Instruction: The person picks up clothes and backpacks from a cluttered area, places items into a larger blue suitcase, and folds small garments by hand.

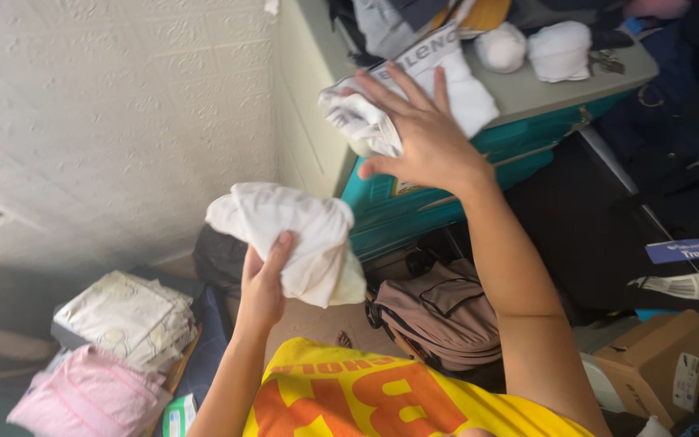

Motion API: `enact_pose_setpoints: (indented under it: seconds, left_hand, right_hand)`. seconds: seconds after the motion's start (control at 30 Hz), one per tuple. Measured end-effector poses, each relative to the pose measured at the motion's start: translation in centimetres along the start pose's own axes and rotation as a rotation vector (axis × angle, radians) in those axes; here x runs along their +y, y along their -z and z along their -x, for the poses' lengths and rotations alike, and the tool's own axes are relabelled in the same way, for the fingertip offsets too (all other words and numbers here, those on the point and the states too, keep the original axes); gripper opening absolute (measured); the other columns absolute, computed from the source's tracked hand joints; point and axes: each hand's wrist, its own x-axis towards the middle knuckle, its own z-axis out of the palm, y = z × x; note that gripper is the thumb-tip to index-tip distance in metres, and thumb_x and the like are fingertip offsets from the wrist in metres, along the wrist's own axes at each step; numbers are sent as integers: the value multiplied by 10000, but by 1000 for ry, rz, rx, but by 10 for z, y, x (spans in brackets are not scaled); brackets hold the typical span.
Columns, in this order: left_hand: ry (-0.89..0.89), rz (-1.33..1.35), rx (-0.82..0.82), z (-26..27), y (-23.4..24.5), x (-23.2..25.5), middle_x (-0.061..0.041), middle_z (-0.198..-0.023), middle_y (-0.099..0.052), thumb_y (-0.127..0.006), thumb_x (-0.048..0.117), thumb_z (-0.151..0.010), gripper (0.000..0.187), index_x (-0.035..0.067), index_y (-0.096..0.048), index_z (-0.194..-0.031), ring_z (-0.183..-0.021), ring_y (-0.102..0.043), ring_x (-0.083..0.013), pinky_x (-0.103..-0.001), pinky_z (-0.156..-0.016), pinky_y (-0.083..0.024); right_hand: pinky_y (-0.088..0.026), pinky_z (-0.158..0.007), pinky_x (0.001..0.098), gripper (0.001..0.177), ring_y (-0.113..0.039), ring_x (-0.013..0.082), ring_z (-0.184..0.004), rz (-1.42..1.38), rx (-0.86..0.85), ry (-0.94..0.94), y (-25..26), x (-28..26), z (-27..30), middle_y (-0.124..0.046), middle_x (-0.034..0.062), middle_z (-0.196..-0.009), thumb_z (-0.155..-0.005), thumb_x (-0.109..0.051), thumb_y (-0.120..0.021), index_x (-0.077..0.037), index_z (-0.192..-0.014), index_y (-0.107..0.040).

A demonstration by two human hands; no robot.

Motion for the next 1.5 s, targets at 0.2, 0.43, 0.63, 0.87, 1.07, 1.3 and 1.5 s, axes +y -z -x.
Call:
enact_pose_setpoints:
  seconds: [0.2,0.43,0.63,0.87,1.07,1.3,1.5]
  left_hand:
    - [154,212,46,-2,10,-9,-151,-1320,-637,-648,221,-973,516,-31,-515,-1404,-1202,-633,-248,-389,-1022,-511]
    - [231,510,-190,6,27,-10,-145,-1397,-622,-668,486,-879,813,-7,-436,-1483,-1278,-599,-288,-438,-1079,-476]
    - [187,-34,-246,21,23,-7,-116,-1398,-595,-811,36,-807,862,-5,-397,-1562,-1302,-564,-236,-384,-1114,-438]
    - [427,219,-86,26,26,2,-194,-1277,-649,-793,21,-788,721,-35,-466,-1428,-1121,-687,-299,-478,-984,-559]
    - [659,648,-110,21,59,-23,-269,-1162,-704,-740,194,-835,585,-75,-520,-1306,-1007,-730,-375,-526,-874,-583]
    - [585,373,-267,34,63,-22,-210,-1211,-686,-697,-29,-845,563,-72,-511,-1374,-1056,-715,-303,-458,-948,-578]
    - [695,258,-235,33,85,-30,-196,-1156,-695,-672,-44,-782,569,-61,-531,-1333,-1002,-720,-296,-454,-915,-596]
  right_hand:
    - [-175,-1355,559,866,-224,300,-1630,-243,350,113,24,-42,28,-318,48,-1712,-880,-654,-703,-180,-1568,-476]
    - [-491,-1148,404,360,-585,306,-1397,-617,-104,382,-27,-93,37,-660,11,-1419,-860,14,-705,-94,-1200,-746]
    - [-588,-834,294,254,-771,166,-973,-803,-58,-185,-54,-80,43,-768,79,-1070,-938,-53,-688,-56,-1192,-677]
    - [-562,-862,299,181,-700,172,-984,-875,152,-209,-52,-87,52,-712,84,-1053,-1032,-92,-677,-25,-1184,-605]
    - [-362,-1074,431,569,-433,304,-1335,-888,-161,565,-65,-98,55,-577,248,-1366,-720,-194,-794,19,-1170,-517]
    - [-489,-1026,325,362,-593,149,-1188,-1695,-413,-383,-125,-46,57,-627,90,-1256,-1053,-195,-664,-11,-1344,-549]
    - [-499,-1093,346,504,-622,181,-1266,-1902,-157,-369,-80,-50,33,-627,107,-1360,-1057,-177,-599,17,-1486,-420]
